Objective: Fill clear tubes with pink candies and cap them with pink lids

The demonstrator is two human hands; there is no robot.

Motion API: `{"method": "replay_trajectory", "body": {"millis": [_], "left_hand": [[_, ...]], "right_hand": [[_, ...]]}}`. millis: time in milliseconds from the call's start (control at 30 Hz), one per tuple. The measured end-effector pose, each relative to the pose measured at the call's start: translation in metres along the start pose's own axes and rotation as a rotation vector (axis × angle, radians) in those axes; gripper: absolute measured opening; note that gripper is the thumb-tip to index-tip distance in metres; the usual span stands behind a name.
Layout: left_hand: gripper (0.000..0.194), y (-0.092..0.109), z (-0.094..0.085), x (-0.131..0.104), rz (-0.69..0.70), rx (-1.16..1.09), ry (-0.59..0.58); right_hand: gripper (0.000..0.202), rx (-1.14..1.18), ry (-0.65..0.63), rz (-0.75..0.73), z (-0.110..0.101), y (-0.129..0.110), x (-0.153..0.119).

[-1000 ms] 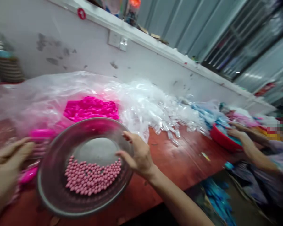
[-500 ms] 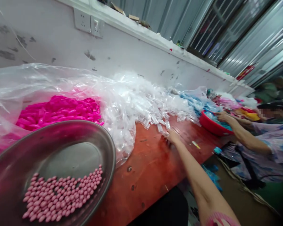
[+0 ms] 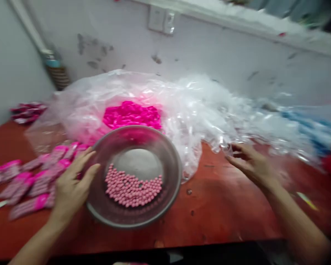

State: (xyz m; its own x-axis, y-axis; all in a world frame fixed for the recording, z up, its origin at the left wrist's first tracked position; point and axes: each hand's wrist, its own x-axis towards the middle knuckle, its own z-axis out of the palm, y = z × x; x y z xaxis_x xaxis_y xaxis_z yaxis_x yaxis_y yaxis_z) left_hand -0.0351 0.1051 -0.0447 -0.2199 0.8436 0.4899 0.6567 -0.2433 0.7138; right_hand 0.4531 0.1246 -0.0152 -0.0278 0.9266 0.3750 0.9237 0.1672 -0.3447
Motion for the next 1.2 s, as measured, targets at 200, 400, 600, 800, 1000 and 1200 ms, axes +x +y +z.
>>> {"method": "replay_trajectory", "body": {"millis": [200,400,600,800,1000,1200], "left_hand": [[0.033,-0.004,0.001,-0.008,-0.015,-0.088,-0.033],[0.028,-0.005,0.001,-0.011,0.009,-0.170,-0.011],[0.027,-0.007,0.003,-0.012,0.030,-0.221,-0.002],[0.026,-0.007,0.003,-0.013,0.033,-0.214,-0.009],[0.027,-0.009,0.004,-0.013,0.038,-0.221,-0.004],[0.032,0.004,-0.008,-0.006,0.080,-0.225,-0.061]], "right_hand": [[0.034,-0.007,-0.407,-0.841,0.054,-0.179,0.043],[0.018,-0.315,-0.673,-1.157,0.133,-0.235,0.057],[0.015,-0.229,-0.707,-1.256,0.160,-0.252,0.051],[0.018,-0.114,-0.693,-1.296,0.178,-0.276,0.036],[0.025,0.286,-0.858,-0.997,0.175,-0.280,0.036],[0.031,1.048,-1.042,-0.199,0.137,-0.275,0.037]]}}
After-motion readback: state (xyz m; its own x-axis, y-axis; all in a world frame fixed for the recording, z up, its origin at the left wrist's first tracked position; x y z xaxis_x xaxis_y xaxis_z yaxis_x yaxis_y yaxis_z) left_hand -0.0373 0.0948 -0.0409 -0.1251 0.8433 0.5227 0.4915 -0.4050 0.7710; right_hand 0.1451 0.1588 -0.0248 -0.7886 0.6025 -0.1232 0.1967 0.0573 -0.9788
